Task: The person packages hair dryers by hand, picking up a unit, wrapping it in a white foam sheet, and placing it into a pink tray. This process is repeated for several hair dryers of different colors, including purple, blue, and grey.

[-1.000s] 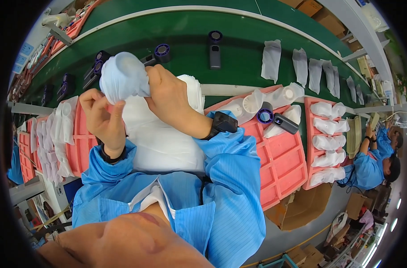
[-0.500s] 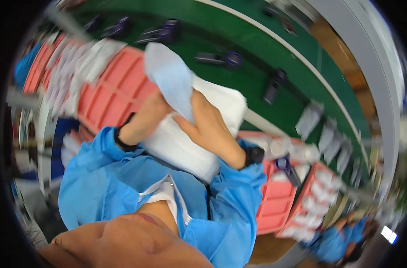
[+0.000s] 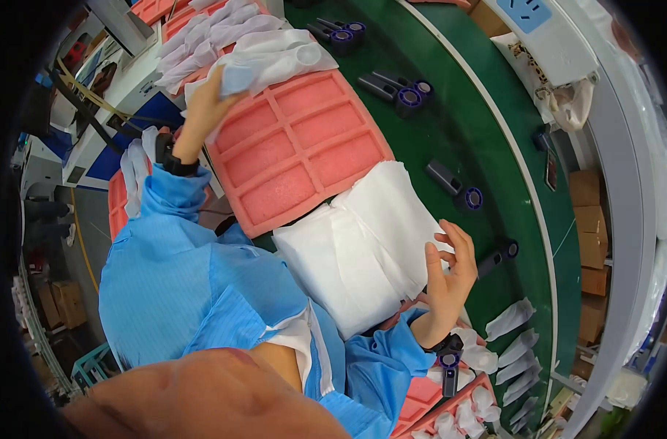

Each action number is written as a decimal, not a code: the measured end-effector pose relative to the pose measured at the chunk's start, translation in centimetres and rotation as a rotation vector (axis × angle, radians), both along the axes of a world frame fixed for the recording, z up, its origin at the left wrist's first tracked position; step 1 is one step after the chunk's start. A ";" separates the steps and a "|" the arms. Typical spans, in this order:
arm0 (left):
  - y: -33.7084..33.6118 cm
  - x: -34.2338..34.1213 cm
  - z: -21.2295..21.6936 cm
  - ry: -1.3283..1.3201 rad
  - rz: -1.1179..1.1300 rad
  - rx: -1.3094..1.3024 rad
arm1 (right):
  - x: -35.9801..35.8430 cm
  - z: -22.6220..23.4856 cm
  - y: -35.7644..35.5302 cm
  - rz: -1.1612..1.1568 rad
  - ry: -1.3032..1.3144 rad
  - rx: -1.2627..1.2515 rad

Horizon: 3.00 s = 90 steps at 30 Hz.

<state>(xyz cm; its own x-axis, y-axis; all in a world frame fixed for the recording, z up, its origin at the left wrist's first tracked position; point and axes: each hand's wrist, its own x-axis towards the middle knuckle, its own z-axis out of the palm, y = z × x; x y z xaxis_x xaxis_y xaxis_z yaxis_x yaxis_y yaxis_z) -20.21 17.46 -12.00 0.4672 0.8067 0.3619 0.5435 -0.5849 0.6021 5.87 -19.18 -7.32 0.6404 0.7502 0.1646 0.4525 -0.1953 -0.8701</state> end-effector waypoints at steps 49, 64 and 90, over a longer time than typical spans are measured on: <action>-3.9 -45.0 -19.7 0.285 1.205 -0.048 | 5.3 -0.1 -0.4 -0.155 -0.067 -0.265; 10.2 -10.8 2.4 -0.213 -0.010 0.275 | 30.8 -14.8 -14.7 -0.444 -0.665 -0.831; -23.1 26.0 -6.3 0.155 -1.180 0.128 | 24.2 -7.1 -11.4 -0.925 -0.015 -0.395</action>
<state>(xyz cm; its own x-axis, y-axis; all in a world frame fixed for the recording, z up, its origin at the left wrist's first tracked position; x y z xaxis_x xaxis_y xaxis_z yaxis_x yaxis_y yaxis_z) 5.77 -5.61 -18.34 0.9408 -0.1870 0.2827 -0.3072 -0.8227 0.4783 30.05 -30.53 -14.43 0.9990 -0.0381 0.0240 -0.0126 -0.7490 -0.6625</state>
